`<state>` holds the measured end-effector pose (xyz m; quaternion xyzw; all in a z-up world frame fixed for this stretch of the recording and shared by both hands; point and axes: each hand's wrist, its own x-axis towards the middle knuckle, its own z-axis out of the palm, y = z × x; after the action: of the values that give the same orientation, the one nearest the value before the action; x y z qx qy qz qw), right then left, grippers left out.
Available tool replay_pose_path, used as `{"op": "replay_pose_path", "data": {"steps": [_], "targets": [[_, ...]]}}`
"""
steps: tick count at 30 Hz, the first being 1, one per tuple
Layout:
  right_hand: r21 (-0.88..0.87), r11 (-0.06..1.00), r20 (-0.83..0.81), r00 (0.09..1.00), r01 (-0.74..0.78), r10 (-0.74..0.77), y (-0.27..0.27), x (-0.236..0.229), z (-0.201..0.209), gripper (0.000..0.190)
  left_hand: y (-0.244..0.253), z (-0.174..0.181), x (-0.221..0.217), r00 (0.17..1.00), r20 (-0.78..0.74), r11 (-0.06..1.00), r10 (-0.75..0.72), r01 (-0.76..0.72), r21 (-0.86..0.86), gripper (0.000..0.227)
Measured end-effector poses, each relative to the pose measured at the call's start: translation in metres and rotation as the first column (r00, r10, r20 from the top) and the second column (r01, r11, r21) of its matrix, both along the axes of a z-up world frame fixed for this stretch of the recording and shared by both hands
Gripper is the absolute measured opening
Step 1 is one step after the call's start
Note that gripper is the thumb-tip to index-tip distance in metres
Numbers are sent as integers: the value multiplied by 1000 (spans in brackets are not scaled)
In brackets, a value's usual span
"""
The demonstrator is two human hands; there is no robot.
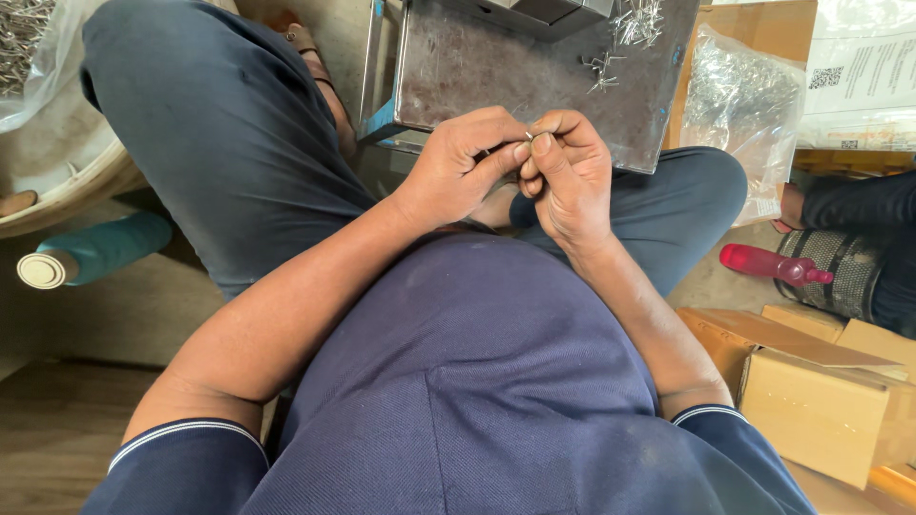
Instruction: The person sits on the floor and assembles small metal hardware components by hand. They pick up individual pieces from a pile on a metal plate, fit them together, and place the assembled items into a white bucket. The person also uses a wooden block to press down on a metal clamp mechanism during the process.
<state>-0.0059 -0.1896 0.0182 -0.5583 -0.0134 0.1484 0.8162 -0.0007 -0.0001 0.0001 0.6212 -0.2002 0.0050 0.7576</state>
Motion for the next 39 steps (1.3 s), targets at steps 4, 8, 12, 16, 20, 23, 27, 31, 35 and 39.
{"op": "replay_pose_path", "data": {"steps": [4,8,12,16,20,23,27,31,35,39], "targets": [[-34,999,15,1000,15,-15,-1,-1,0,16,1,1,0,999,40,999,18,-20,44,8],[-104,994,58,998,17,-11,-1,-3,1,16,4,4,0,996,90,999,13,-17,46,9],[-156,988,102,995,23,-7,-3,-4,2,16,5,5,0,993,116,999,5,-11,50,9],[-150,988,135,991,27,-7,-3,-4,0,18,6,5,-1,991,135,998,12,-20,61,12],[-156,987,131,991,21,0,-4,-4,-1,17,6,7,-2,991,134,997,23,-32,67,13],[-141,990,133,991,18,1,-4,-3,-2,18,8,10,-3,987,156,991,30,-49,123,15],[-140,990,151,988,-1,23,-3,-3,-3,20,10,14,-5,980,193,981,47,-81,174,15],[-147,989,161,986,-10,34,-4,-4,-4,21,11,15,-5,975,214,978,50,-92,189,14],[-153,988,164,986,-9,35,-4,-4,-6,21,13,16,-6,978,203,968,44,-92,235,13],[-165,986,171,984,-12,41,-5,-5,-7,20,14,16,-5,979,199,961,41,-93,259,13]]}}
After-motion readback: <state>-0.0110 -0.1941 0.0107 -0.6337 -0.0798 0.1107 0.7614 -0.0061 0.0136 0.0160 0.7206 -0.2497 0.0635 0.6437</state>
